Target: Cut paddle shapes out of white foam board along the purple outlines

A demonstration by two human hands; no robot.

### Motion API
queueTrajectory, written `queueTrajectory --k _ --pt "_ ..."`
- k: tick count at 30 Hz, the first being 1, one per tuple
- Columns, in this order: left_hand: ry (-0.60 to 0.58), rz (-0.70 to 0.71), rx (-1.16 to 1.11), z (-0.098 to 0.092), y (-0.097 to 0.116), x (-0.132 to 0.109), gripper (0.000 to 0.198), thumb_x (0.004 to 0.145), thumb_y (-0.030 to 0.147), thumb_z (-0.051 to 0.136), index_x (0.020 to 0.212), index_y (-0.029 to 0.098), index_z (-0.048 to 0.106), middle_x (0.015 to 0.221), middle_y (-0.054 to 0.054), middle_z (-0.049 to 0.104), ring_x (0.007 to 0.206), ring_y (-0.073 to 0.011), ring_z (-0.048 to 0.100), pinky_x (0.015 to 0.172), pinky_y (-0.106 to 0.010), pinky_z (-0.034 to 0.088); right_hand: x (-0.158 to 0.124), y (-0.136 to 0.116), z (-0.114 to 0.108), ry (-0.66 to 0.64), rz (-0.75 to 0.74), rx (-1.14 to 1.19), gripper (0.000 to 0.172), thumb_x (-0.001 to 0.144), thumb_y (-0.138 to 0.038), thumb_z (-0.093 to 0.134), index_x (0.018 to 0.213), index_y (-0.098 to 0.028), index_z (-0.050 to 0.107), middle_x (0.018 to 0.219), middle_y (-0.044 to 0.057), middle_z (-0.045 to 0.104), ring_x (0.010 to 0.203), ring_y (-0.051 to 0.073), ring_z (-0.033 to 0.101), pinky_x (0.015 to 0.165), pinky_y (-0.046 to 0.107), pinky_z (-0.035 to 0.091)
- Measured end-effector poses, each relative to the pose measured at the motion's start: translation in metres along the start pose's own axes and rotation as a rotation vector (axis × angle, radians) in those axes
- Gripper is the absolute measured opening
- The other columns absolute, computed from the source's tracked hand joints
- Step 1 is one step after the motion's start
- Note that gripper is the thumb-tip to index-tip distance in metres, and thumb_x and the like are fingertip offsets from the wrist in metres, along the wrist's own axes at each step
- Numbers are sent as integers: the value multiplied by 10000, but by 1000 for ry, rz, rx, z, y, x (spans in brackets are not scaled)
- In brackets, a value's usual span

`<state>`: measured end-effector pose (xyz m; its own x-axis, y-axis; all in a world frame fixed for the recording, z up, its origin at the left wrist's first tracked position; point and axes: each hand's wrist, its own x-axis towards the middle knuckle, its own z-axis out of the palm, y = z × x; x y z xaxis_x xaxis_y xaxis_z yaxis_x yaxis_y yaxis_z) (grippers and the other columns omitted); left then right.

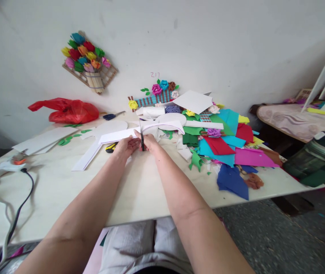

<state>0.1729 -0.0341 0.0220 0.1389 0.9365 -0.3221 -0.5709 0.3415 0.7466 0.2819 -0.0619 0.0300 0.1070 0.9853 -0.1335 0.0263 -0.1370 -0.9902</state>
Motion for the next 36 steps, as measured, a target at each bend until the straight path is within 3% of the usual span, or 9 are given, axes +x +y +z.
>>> queueTrajectory --k 4,8,12,17,21,27,30,33,36 --pt "9 -4 29 3 -3 -3 188 914 125 411 949 72 587 646 -94 648 603 -189 654 639 -299 538 3 0 -2 19 14 38 482 764 -594 618 696 -120 561 424 -1 529 324 94 489 297 174 224" --pt "23 8 11 2 -1 -1 188 917 124 403 931 80 586 645 -86 633 628 -185 659 676 -303 545 9 5 3 90 -51 50 461 705 -568 688 606 -149 524 377 -36 461 293 79 418 318 193 295" --pt "28 42 2 -1 -1 3 165 911 107 413 916 89 577 677 -87 631 635 -178 654 689 -307 545 13 9 8 143 -103 7 450 666 -529 732 550 -155 509 364 -46 428 293 69 389 318 192 282" --pt "4 63 2 -4 -3 7 159 917 113 422 887 87 576 687 -87 637 646 -169 656 685 -297 539 18 14 6 193 -74 45 397 662 -490 747 618 -140 565 352 -61 412 301 66 382 322 185 292" --pt "-12 159 31 -8 -4 8 131 899 93 457 847 102 577 682 -64 649 635 -155 658 704 -296 538 27 20 -5 200 -98 -6 388 645 -492 752 667 -140 592 361 -45 453 310 95 433 321 198 333" --pt "-26 292 196 -15 -4 14 101 866 133 520 776 119 562 600 -22 614 554 -133 625 638 -278 521 31 16 -20 224 -104 -327 310 683 -446 699 767 -150 659 607 37 653 471 141 607 376 193 369" --pt "5 390 274 -17 -5 18 42 818 157 571 791 148 541 567 20 585 504 -117 596 542 -236 485 24 10 -21 311 -170 -636 280 717 -408 654 837 -159 697 749 66 703 698 181 677 529 211 449" --pt "28 464 382 -19 -4 19 64 794 198 574 763 160 533 542 38 558 457 -105 558 450 -202 424 16 4 -18 405 -190 -965 323 738 -403 620 912 -148 716 929 122 715 923 239 661 712 270 479" --pt "54 457 441 -21 -3 18 93 799 226 543 733 162 530 495 39 532 415 -97 513 405 -188 371 10 0 -15 377 -143 -1151 338 764 -348 574 984 -132 712 1030 156 689 981 263 635 779 314 474"
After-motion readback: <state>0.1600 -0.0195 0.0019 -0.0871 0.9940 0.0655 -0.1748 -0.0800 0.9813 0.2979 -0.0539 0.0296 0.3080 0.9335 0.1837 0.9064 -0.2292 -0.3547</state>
